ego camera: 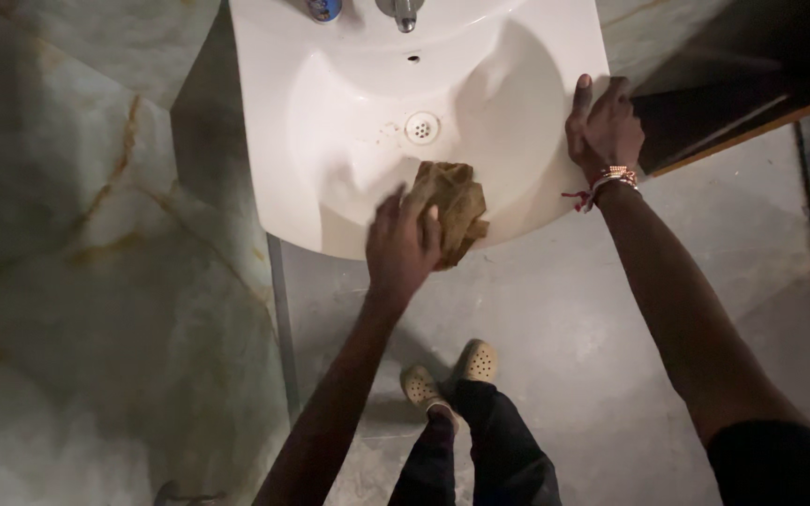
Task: The person wipes the exterior rim and interior bowl of a white porcelain sink using a brown cloth, occasionally spraying the surface from a cleaning bottle and wiping the faucet.
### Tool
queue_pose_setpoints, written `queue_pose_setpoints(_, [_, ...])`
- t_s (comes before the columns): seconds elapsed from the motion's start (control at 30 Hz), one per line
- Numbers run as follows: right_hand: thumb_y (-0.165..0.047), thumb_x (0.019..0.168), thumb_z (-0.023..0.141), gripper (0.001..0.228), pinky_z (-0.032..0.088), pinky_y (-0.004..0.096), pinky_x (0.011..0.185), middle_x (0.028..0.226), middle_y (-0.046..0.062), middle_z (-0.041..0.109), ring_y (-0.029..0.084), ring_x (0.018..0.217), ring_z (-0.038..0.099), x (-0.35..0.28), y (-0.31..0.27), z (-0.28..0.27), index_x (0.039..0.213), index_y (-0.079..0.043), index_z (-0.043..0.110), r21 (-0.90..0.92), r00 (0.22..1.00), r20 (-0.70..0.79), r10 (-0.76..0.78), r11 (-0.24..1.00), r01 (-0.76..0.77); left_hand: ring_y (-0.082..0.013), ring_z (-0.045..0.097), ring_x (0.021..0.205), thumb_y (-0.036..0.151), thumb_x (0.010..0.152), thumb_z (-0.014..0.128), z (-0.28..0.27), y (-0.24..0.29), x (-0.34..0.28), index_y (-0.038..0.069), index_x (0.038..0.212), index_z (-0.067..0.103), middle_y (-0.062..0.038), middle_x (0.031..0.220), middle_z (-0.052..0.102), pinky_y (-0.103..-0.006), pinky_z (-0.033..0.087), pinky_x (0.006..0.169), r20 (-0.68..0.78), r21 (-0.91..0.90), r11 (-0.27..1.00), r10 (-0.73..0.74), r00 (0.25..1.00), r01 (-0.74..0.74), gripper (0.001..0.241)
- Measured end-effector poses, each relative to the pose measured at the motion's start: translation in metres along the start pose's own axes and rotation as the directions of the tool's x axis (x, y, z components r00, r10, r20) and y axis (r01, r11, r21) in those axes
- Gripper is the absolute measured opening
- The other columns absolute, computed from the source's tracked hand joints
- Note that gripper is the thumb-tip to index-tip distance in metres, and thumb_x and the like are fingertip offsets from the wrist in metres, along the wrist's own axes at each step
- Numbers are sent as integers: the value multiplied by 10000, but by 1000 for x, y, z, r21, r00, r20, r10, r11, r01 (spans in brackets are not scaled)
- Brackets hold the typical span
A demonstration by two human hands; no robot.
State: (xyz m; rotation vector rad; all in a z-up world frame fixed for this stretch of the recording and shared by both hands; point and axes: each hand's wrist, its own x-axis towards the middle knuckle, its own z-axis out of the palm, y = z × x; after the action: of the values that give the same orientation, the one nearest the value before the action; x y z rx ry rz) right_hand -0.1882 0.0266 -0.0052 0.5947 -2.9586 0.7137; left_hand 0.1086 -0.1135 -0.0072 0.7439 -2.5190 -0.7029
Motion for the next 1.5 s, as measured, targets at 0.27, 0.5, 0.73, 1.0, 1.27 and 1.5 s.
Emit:
queue_pose_setpoints(0.27, [-531,1132,361,627,538,615,786,1038,389,639,576,909,647,-1,-4,-6,1280,73,433,2,999,17,-44,999,44,-362,715,1055,409,752,825,30,-34,75,28,1245,639,-193,1121,730,-465,574,892,447,63,893,-424,788,445,650])
queue_pose_setpoints(0.5, [-544,1130,437,611,478,613,938,1271,341,570,516,1129,588,-4,2,-2,1325,33,482,2,998,-41,-55,998,55,-271,739,915,110,819,808,12,-57,72,-81,1202,721,-192,1045,737,-363,571,731,619,-617,386,-300,726,686,437])
queue_pose_setpoints(0.73, [-266,1076,557,505,499,400,1022,1397,137,599,259,1146,565,-92,-23,25,1512,-36,446,688,929,-49,-368,661,298,-271,686,1010,-35,713,803,-40,-3,81,-16,1355,525,-171,1142,661,-373,631,807,533,-789,139,-329,779,599,699])
queue_pose_setpoints(1.0, [-300,989,665,576,475,464,1112,1359,197,648,307,1270,615,-145,-86,-39,1401,77,526,825,781,554,-288,66,-561,-325,656,1080,-39,770,810,-71,28,66,-41,1396,520,-232,1205,652,-411,561,843,462,-871,-4,-341,818,491,689])
queue_pose_setpoints(1.27, [-190,906,724,562,470,459,1144,1358,155,631,300,1296,592,-156,-82,-60,1368,68,535,788,763,568,-310,-65,-613,-364,568,1287,-114,694,806,-75,16,49,59,1537,242,-280,1427,474,-408,542,1012,424,-889,-41,-446,788,455,1029])
queue_pose_setpoints(1.5, [-209,896,688,716,479,435,1099,1361,122,597,277,1272,595,-167,-93,-74,1510,-1,386,724,683,679,-269,86,-685,-372,658,1197,-68,682,855,-90,16,38,-150,1410,529,-321,1400,589,-422,566,1008,544,-832,-78,-318,777,550,802])
